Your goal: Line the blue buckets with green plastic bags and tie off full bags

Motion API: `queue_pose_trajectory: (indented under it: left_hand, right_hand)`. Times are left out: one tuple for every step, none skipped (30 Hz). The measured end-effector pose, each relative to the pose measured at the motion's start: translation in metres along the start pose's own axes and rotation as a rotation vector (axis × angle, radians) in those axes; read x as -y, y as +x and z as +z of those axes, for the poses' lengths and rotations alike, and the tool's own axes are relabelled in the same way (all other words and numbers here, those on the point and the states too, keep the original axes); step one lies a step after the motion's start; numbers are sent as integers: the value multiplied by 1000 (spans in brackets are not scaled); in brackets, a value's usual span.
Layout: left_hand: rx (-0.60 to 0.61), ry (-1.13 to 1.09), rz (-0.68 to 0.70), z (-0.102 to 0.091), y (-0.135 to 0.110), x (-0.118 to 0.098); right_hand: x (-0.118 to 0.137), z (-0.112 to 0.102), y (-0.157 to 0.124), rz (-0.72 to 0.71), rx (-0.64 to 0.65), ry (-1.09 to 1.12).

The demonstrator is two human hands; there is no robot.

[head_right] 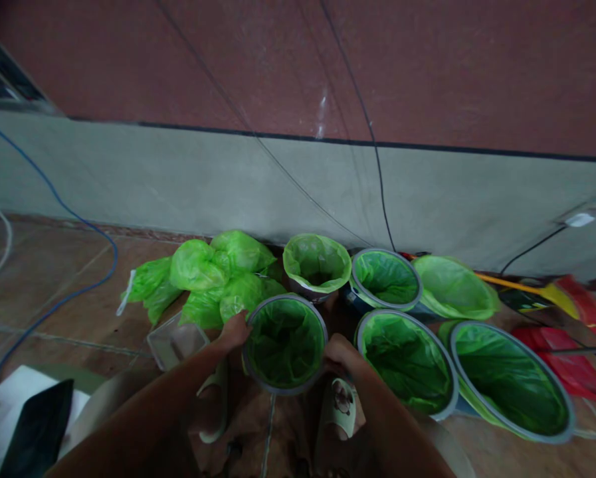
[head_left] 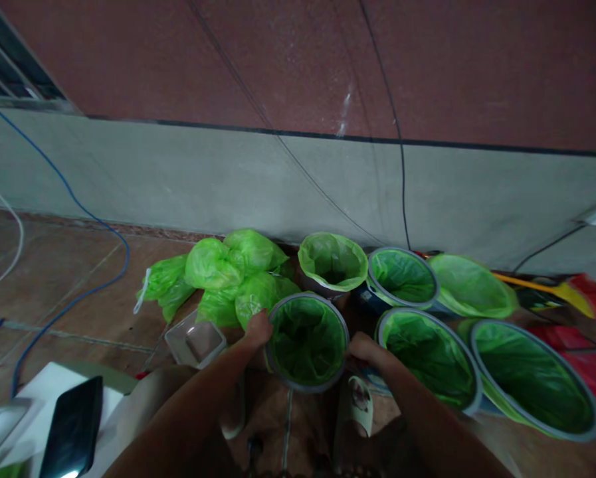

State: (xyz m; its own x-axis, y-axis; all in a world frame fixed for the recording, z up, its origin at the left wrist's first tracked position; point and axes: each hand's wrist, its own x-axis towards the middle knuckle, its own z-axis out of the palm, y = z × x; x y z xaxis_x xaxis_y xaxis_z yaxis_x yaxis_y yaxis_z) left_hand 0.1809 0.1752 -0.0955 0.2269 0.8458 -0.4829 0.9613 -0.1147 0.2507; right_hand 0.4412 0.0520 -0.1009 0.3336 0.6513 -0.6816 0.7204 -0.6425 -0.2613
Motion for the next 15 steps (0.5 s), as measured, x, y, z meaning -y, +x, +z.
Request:
queue_pose_trajectory:
  left_hand:
    - [-6,6,-10,-1,0,-2]
    - [-8,20,-14,-2,0,-4]
    - [1,44,-12,-3,-1,-7]
    - [15,77,-7,-5,-2,-9]
    - [33,110,-2,-6,-3,-10]
    - [59,144,8,-8,-5,-12]
    - [92,172,23,-9,-6,-13]
    - [129,188,40,-10,-7,-13]
    - [165,195,56,-11,-8,-13]
    - [198,199,78,-11,-9,-12]
    - [227,202,99,-11,-9,-12]
    - [244,201,118,-11,-9,-11]
    - [245,193,136,-11,-8,-11]
    - [241,185,153,-10,-7,-11]
    - [233,177,167,-9,-6,-10]
  right_hand:
    - [-1,0,-1,11,32,10]
    - [-1,0,-1,20,56,23]
    - [-1,0,-1,24,64,37]
    - [-1,-1,-1,22,49,48]
    - [-1,-3,0,15,7,50]
    - [0,-4,1,2,-54,37]
    - [1,-5,2,-20,-117,6]
    - [2,-5,3,-46,-162,-33]
    - [3,-6,3,-70,-184,-71]
    - [5,-6,4,-89,-185,-103]
    - [6,-7,4,-102,-175,-123]
    - [8,-7,4,-109,-161,-134]
    - [9,-7,3,-110,-151,-136]
    - [9,-8,3,-110,-145,-136]
    - [10,-9,2,-113,-141,-138]
